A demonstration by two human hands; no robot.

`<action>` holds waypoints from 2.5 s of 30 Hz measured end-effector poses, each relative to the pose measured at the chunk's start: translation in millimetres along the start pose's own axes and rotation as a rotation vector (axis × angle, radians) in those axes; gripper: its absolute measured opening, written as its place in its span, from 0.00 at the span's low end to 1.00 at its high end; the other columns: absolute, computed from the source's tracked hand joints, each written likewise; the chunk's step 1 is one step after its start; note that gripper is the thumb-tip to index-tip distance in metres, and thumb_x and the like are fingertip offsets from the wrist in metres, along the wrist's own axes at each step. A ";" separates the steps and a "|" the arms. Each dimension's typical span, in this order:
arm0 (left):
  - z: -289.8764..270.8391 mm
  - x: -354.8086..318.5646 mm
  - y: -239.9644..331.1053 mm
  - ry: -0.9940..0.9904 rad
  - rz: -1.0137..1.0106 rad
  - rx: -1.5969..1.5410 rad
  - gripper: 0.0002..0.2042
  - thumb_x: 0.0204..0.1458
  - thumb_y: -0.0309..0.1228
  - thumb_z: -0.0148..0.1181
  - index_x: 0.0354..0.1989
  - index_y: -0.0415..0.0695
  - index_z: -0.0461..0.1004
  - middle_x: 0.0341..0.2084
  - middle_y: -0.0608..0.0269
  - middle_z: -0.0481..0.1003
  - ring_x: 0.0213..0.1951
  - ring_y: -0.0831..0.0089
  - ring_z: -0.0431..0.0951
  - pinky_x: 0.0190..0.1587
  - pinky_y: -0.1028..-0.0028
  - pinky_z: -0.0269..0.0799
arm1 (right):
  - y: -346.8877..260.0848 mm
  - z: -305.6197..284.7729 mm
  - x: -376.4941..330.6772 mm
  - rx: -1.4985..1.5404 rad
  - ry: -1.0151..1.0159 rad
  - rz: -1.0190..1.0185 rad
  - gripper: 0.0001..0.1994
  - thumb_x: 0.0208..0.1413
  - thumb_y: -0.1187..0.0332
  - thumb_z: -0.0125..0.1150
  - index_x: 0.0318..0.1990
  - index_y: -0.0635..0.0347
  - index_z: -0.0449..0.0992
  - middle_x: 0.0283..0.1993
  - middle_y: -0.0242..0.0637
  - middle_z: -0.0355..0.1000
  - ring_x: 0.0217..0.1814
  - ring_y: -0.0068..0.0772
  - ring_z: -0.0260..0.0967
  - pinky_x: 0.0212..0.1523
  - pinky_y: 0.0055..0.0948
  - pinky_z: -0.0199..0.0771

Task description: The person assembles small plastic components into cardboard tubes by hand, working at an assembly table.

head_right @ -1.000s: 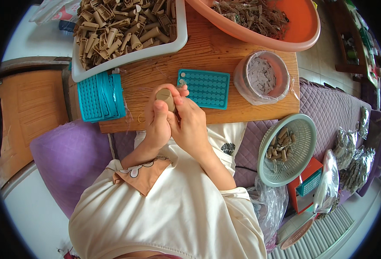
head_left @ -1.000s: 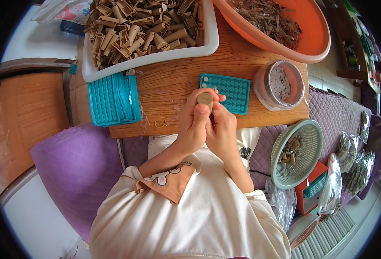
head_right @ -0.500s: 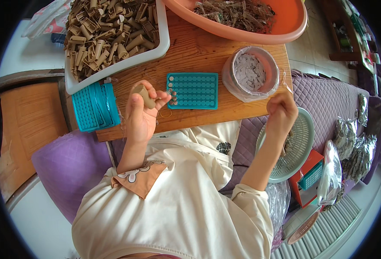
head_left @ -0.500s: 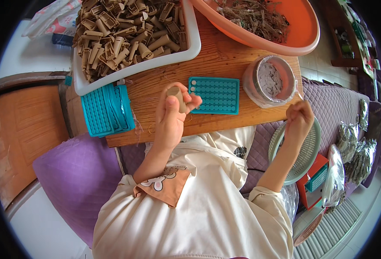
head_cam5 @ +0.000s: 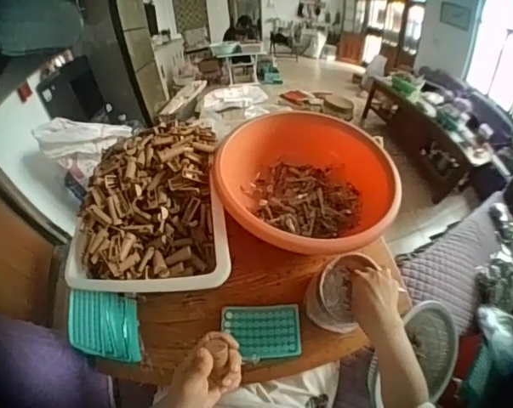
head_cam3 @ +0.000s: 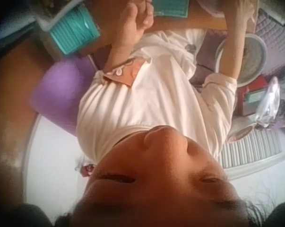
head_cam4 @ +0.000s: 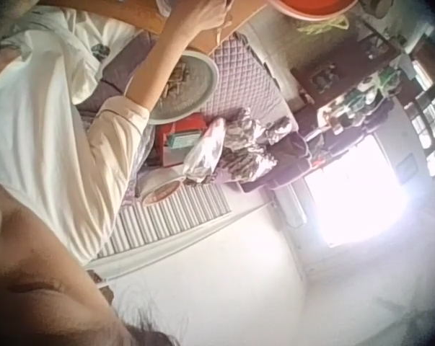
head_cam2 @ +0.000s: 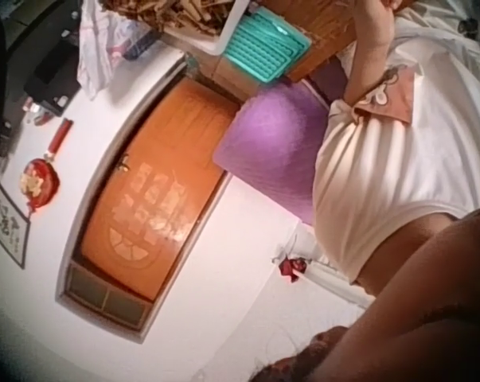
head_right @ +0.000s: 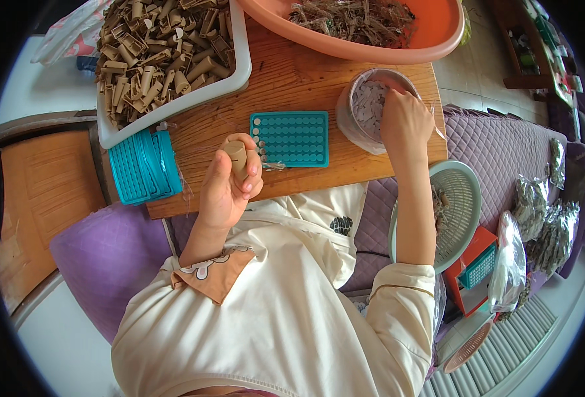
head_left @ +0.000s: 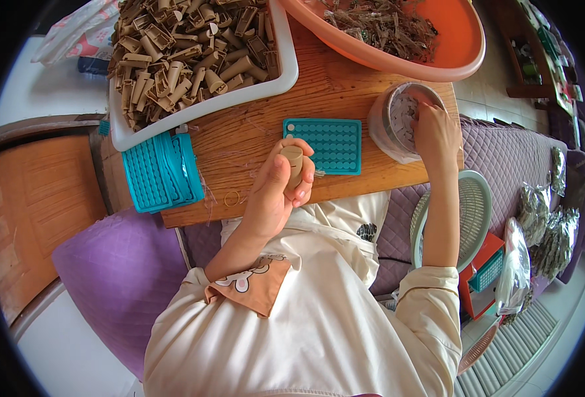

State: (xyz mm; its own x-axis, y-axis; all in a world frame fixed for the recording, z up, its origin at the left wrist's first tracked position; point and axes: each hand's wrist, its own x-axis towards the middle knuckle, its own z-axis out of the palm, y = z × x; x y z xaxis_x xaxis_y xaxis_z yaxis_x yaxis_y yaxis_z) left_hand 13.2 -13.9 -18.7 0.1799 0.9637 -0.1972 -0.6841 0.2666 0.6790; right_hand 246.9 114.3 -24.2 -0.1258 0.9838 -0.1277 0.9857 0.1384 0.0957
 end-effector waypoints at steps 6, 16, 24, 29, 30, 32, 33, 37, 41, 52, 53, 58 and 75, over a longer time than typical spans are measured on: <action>-3.0 2.3 6.4 0.010 -0.046 -0.158 0.20 0.54 0.44 0.41 0.48 0.41 0.58 0.28 0.66 0.64 0.24 0.82 0.61 0.22 0.85 0.55 | 3.3 5.4 -5.4 0.032 0.210 -0.072 0.06 0.43 0.76 0.47 0.29 0.60 0.70 0.27 0.42 0.70 0.32 0.44 0.69 0.30 0.37 0.69; -11.2 0.4 17.7 -0.004 -0.307 -0.763 0.15 0.53 0.29 0.45 0.49 0.45 0.59 0.43 0.60 0.64 0.52 0.63 0.61 0.29 0.77 0.78 | -0.2 -31.9 -21.5 0.650 0.323 -0.163 0.06 0.46 0.78 0.50 0.32 0.61 0.71 0.31 0.41 0.69 0.29 0.39 0.68 0.29 0.31 0.67; -15.5 0.7 15.4 -0.126 -0.470 -1.047 0.16 0.56 0.37 0.40 0.51 0.44 0.57 0.45 0.63 0.65 0.49 0.66 0.66 0.24 0.79 0.76 | -57.2 -55.3 -49.5 0.910 0.403 -0.444 0.07 0.41 0.82 0.54 0.29 0.61 0.74 0.28 0.38 0.67 0.28 0.29 0.67 0.27 0.22 0.65; -15.2 -1.8 13.6 -0.140 -0.457 -0.993 0.18 0.57 0.38 0.36 0.52 0.42 0.56 0.46 0.59 0.65 0.45 0.59 0.70 0.23 0.77 0.77 | -92.6 -54.3 -59.1 1.207 0.240 -0.574 0.08 0.41 0.83 0.53 0.32 0.65 0.72 0.29 0.36 0.67 0.30 0.25 0.67 0.31 0.20 0.65; -12.6 -3.5 16.9 -0.065 -0.434 -0.905 0.19 0.56 0.39 0.36 0.52 0.41 0.56 0.47 0.56 0.65 0.41 0.59 0.72 0.22 0.80 0.77 | -94.7 -52.0 -58.7 1.220 0.218 -0.599 0.10 0.42 0.83 0.53 0.35 0.65 0.69 0.30 0.37 0.68 0.31 0.25 0.67 0.33 0.21 0.68; -14.0 -4.2 15.1 -0.049 -0.383 -0.777 0.19 0.56 0.39 0.38 0.51 0.40 0.56 0.44 0.56 0.67 0.38 0.59 0.74 0.20 0.82 0.77 | -99.8 -49.4 -58.6 1.338 0.155 -0.581 0.11 0.42 0.84 0.53 0.36 0.66 0.66 0.31 0.38 0.68 0.35 0.27 0.69 0.37 0.23 0.70; -10.4 -5.5 16.7 -0.008 -0.372 -0.709 0.20 0.55 0.40 0.40 0.52 0.39 0.55 0.41 0.56 0.69 0.35 0.59 0.75 0.20 0.84 0.76 | -101.6 -43.0 -58.2 1.390 0.119 -0.590 0.11 0.44 0.85 0.52 0.36 0.65 0.64 0.33 0.40 0.69 0.39 0.29 0.69 0.39 0.25 0.72; -15.6 -7.9 14.3 -0.081 -0.340 -0.517 0.21 0.55 0.42 0.40 0.53 0.42 0.53 0.36 0.58 0.70 0.30 0.63 0.77 0.15 0.85 0.73 | -104.8 -47.6 -57.1 1.188 0.217 -0.689 0.09 0.44 0.84 0.52 0.34 0.65 0.64 0.34 0.41 0.70 0.38 0.31 0.71 0.36 0.23 0.74; -9.0 -9.6 17.1 0.045 -0.341 -0.381 0.20 0.55 0.42 0.41 0.53 0.47 0.54 0.28 0.67 0.71 0.21 0.74 0.76 0.09 0.87 0.58 | -104.4 -50.1 -57.9 1.105 0.234 -0.716 0.10 0.42 0.83 0.55 0.32 0.62 0.65 0.31 0.37 0.70 0.36 0.35 0.72 0.31 0.25 0.73; -8.9 -8.6 -1.9 0.125 -0.212 0.046 0.17 0.56 0.40 0.38 0.52 0.47 0.57 0.21 0.69 0.66 0.15 0.79 0.71 0.11 0.85 0.59 | -104.2 -43.0 -59.1 0.898 0.086 -0.729 0.09 0.41 0.81 0.55 0.32 0.60 0.67 0.28 0.36 0.67 0.27 0.38 0.68 0.24 0.27 0.68; -9.5 -8.0 -3.5 0.125 -0.210 0.046 0.17 0.56 0.40 0.38 0.52 0.47 0.57 0.21 0.69 0.66 0.15 0.79 0.71 0.11 0.85 0.59 | -103.2 -41.8 -58.3 0.898 0.087 -0.731 0.09 0.41 0.81 0.55 0.32 0.60 0.67 0.28 0.36 0.67 0.27 0.38 0.68 0.24 0.27 0.68; -3.6 0.8 -2.2 0.162 -0.305 -0.050 0.17 0.56 0.39 0.41 0.52 0.47 0.58 0.21 0.68 0.66 0.16 0.79 0.72 0.12 0.86 0.63 | -91.1 -40.6 -43.5 1.060 0.011 -0.737 0.07 0.40 0.80 0.55 0.30 0.62 0.69 0.27 0.38 0.65 0.28 0.41 0.66 0.27 0.31 0.67; -4.3 15.0 -19.7 0.040 -0.392 0.067 0.19 0.56 0.41 0.39 0.52 0.44 0.58 0.25 0.68 0.67 0.22 0.78 0.73 0.20 0.83 0.68 | -72.6 -31.7 -49.0 1.057 -0.002 -0.783 0.09 0.41 0.79 0.54 0.33 0.62 0.67 0.31 0.41 0.63 0.36 0.44 0.63 0.35 0.33 0.64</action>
State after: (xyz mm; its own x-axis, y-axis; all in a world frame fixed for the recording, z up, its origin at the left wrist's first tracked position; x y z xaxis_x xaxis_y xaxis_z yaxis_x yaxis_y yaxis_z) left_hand 26.4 -4.8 -38.1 0.3899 0.7876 -0.4772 -0.5211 0.6159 0.5909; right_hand 177.9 59.6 6.5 -0.7013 0.6836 0.2021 0.2638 0.5123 -0.8172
